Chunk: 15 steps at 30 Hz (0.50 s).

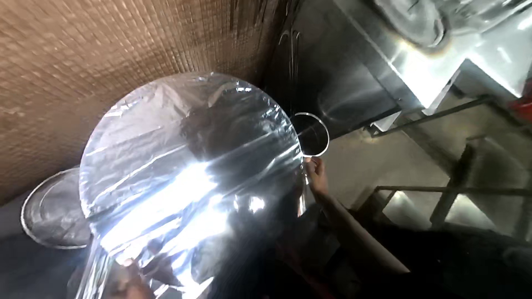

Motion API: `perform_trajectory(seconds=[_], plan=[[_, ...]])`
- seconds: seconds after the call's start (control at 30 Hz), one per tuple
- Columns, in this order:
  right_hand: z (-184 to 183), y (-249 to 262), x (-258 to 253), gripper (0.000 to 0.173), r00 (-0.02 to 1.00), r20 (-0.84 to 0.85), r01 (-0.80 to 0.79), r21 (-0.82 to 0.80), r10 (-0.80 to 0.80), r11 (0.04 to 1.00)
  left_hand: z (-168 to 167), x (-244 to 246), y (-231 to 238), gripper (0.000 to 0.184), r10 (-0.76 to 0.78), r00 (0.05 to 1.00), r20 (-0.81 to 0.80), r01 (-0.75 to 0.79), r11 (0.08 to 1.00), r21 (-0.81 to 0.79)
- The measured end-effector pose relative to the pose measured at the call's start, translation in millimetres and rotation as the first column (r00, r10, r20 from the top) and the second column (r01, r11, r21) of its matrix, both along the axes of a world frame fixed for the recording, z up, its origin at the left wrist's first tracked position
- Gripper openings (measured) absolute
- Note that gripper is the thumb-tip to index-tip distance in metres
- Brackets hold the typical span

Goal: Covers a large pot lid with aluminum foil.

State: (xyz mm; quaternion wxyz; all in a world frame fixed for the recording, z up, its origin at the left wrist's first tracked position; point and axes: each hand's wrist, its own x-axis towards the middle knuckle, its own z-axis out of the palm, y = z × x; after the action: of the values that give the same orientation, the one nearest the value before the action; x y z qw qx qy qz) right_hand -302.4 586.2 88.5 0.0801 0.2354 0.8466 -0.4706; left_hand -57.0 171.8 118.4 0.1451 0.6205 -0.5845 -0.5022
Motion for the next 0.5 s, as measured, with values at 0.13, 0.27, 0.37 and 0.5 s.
perform_trajectory(seconds=[0.13,0.27,0.37,0.5], plan=[[-14.5,-4.2,78.7,0.062,0.968,0.127,0.237,-0.162,-0.218,0.958,-28.3,44.5,56.5,0.082,0.434,0.892,-0.128,-0.214,0.654,0.725],[-21.1,-9.7,99.2,0.076,0.78,0.503,0.614,-0.499,-0.373,0.611,-50.7,56.6,60.2,0.072,0.651,0.705,-0.283,-0.126,0.508,0.852],[-24.1,-17.6,96.5,0.05,0.756,0.485,0.652,-0.508,-0.439,0.562,-48.2,44.2,58.8,0.047,0.535,0.775,-0.337,-0.146,0.67,0.728],[-41.2,-22.5,89.3,0.034,0.78,0.355,0.623,-0.367,-0.515,0.69,-53.4,27.8,61.8,0.037,0.529,0.82,-0.22,-0.351,0.767,0.537]])
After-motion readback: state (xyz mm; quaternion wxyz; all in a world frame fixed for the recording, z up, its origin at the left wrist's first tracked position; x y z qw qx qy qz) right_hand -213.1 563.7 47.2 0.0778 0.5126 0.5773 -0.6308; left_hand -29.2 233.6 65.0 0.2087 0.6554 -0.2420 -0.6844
